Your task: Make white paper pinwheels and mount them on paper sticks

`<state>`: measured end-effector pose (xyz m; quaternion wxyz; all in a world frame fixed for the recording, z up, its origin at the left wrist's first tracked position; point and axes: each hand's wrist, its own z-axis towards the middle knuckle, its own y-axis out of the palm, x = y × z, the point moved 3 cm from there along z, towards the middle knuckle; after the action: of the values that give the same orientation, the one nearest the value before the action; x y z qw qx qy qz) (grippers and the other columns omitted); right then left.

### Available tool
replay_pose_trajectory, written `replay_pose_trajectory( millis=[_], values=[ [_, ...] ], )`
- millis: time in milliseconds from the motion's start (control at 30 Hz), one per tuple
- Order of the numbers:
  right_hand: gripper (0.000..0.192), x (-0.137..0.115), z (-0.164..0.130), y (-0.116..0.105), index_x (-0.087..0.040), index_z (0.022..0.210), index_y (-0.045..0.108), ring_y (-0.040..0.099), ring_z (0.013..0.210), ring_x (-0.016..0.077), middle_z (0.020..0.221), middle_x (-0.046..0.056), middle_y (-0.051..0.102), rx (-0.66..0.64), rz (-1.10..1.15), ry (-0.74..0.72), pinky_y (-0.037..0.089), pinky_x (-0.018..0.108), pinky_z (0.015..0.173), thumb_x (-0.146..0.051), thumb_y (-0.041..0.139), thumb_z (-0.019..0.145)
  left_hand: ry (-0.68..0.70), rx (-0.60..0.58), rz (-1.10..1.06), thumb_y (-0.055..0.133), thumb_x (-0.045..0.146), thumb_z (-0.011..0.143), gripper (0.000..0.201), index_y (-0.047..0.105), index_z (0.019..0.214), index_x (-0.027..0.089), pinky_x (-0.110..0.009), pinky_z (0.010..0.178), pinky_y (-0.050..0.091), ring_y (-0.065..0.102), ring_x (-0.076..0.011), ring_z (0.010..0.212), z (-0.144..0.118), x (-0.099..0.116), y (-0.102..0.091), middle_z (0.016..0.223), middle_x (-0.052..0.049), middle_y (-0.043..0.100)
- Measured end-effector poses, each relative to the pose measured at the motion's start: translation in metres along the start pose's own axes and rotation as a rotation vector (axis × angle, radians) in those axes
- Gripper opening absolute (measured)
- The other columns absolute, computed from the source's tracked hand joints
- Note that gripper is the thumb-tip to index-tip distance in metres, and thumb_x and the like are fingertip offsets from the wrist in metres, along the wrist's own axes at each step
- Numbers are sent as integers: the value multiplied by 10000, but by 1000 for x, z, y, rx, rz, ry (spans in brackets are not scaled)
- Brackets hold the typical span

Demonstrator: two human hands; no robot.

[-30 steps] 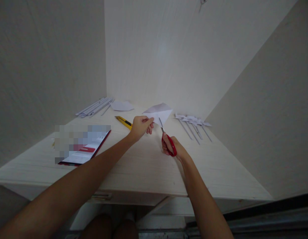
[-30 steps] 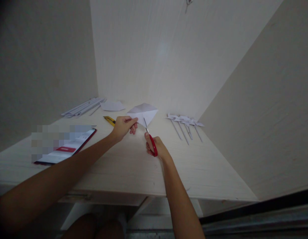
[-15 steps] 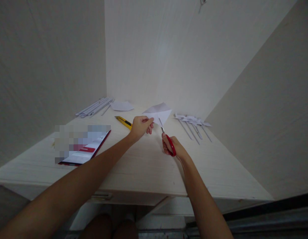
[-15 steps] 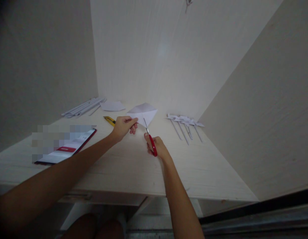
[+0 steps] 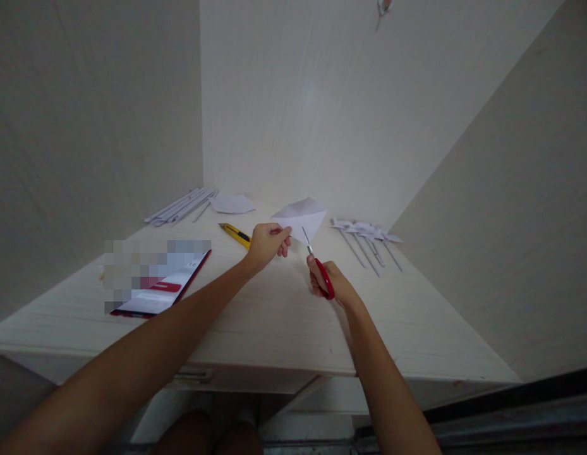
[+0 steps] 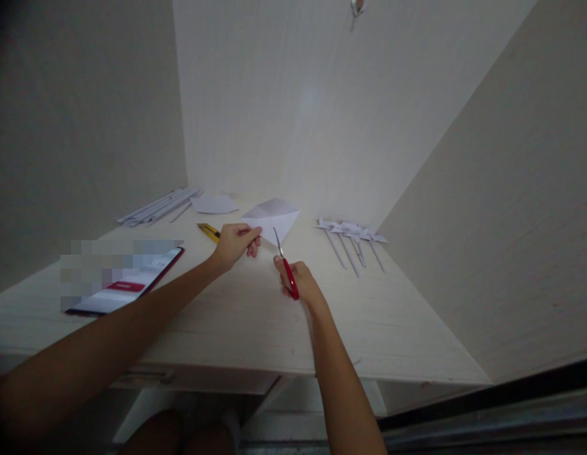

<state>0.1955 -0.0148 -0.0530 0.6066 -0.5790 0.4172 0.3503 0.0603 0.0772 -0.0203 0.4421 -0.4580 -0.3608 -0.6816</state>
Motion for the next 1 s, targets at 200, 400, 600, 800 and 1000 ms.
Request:
replay_pose_trajectory(
  millis=[200,400,600,800,1000],
  values=[
    [510,-1,0,-1,-191,502,355,328,319,51,374,-46,372,-81,-23,-40,220,198,323,-635,440,738,28,66,67,529,209,748,289,470,473,145,-175,305,274,411,-53,269,4,-4,-6,365,42,476],
    [504,-9,-6,0,-181,548,383,323,325,45,400,-37,421,-157,22,8,199,192,319,-651,481,702,116,164,114,533,277,733,282,484,485,152,-179,328,300,413,-52,298,8,-10,-14,415,44,482],
    [532,-11,-8,2,-135,750,495,463,437,84,570,18,548,-155,141,-6,342,208,402,-647,569,626,127,167,98,532,320,739,285,487,509,157,-182,353,315,424,-56,319,9,-12,-17,427,42,488],
    [457,0,6,-31,-150,744,499,546,563,156,644,58,585,462,-115,-21,396,255,505,-597,553,662,162,240,70,517,233,745,209,438,563,167,-164,467,406,516,-64,442,13,-9,-20,484,45,500],
    [284,13,5,-55,-96,860,597,613,790,257,852,180,650,695,-749,153,400,302,627,-353,504,782,101,150,-47,505,174,733,109,401,700,179,-175,420,407,563,-83,442,18,-18,-14,576,56,503]
  ],
)
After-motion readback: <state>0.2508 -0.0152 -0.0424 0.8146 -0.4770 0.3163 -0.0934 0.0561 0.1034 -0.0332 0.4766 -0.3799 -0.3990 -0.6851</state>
